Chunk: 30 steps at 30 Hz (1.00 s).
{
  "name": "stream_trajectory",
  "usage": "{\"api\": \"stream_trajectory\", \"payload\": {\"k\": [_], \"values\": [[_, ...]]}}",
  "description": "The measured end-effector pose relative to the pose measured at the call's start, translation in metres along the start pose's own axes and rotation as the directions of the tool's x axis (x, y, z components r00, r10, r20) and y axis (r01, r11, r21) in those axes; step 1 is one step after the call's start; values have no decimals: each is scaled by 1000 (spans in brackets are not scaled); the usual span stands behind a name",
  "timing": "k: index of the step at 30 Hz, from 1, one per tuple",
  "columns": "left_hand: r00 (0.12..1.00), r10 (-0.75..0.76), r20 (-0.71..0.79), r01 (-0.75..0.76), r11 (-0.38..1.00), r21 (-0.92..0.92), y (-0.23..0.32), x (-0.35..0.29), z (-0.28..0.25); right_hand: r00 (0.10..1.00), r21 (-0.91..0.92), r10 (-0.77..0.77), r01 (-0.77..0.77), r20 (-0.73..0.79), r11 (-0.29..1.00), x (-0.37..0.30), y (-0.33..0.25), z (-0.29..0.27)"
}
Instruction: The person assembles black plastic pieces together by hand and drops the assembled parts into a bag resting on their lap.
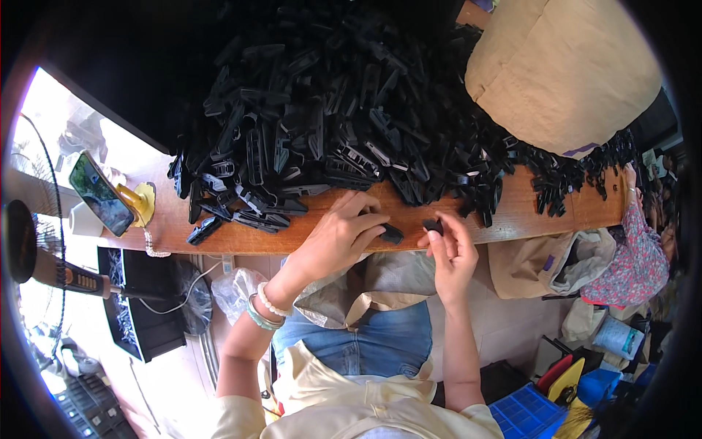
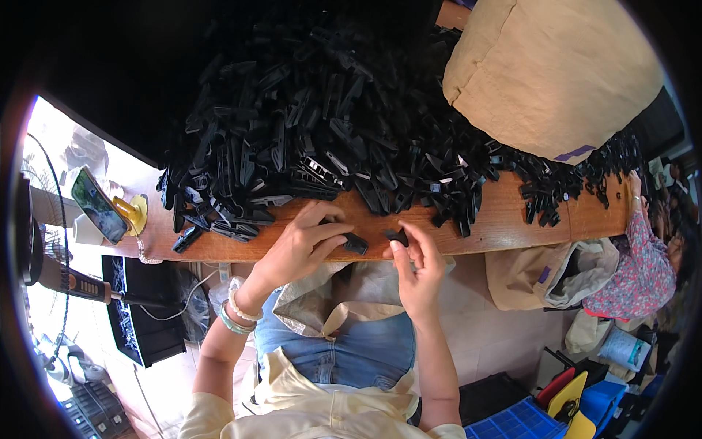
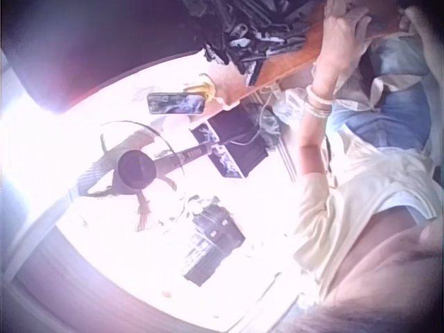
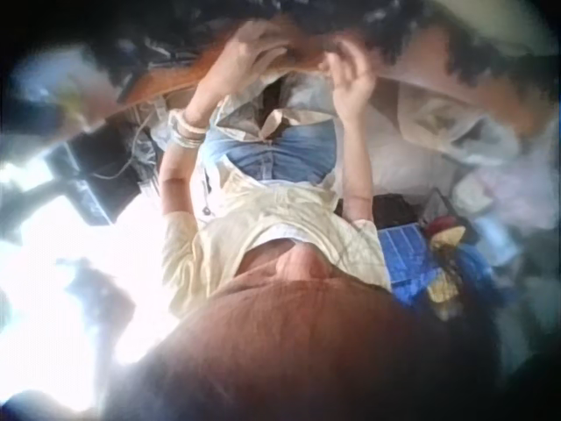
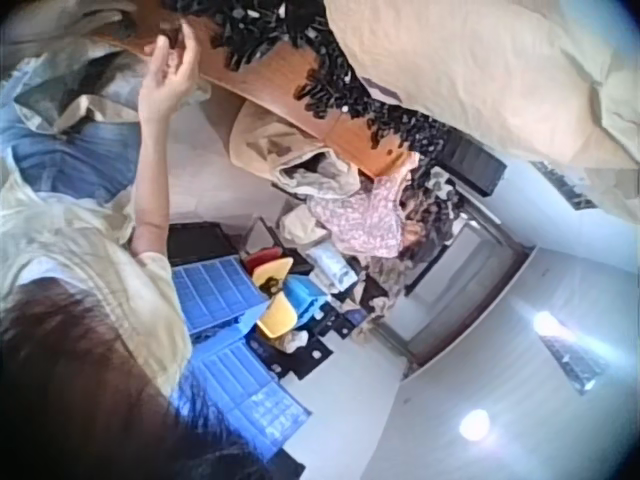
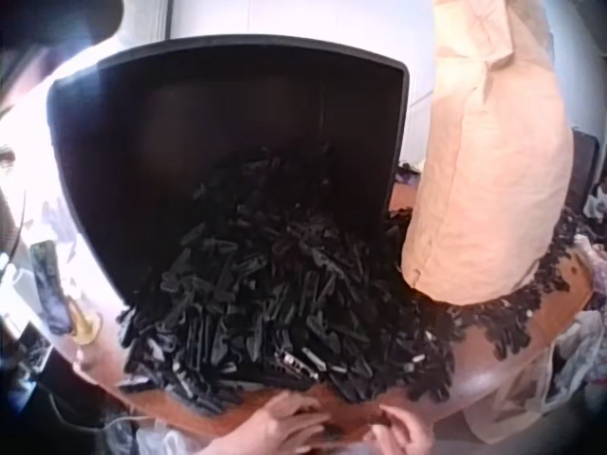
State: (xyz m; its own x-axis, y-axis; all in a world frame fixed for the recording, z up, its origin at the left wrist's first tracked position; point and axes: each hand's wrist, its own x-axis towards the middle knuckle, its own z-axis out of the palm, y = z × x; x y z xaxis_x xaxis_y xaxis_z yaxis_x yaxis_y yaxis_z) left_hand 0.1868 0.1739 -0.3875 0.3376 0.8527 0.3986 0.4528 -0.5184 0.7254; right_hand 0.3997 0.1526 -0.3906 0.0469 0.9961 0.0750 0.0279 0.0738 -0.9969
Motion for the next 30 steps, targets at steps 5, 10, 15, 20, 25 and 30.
{"api": "stream_trajectory", "payload": {"k": [5,10,15,20,25,30], "values": [[988,-45,-150,57,996,74,-3,-7,11,978,138,159,-177,134,974,9,4,-10],[986,-58,-156,73,993,96,-6,-15,7,957,42,160,-175,242,984,14,-6,-3],[991,-57,-117,65,996,58,-6,-16,6,889,-430,-243,408,387,805,29,-3,-7],[995,-36,-96,37,999,10,-6,-15,4,877,-408,-174,374,448,833,36,-3,-4],[998,25,-51,-25,1000,8,-6,-13,6,869,-409,-194,398,455,821,27,-4,6],[999,23,-29,-26,992,-126,-8,-11,-3,876,-433,-136,357,462,828,-1,-12,1]]}}
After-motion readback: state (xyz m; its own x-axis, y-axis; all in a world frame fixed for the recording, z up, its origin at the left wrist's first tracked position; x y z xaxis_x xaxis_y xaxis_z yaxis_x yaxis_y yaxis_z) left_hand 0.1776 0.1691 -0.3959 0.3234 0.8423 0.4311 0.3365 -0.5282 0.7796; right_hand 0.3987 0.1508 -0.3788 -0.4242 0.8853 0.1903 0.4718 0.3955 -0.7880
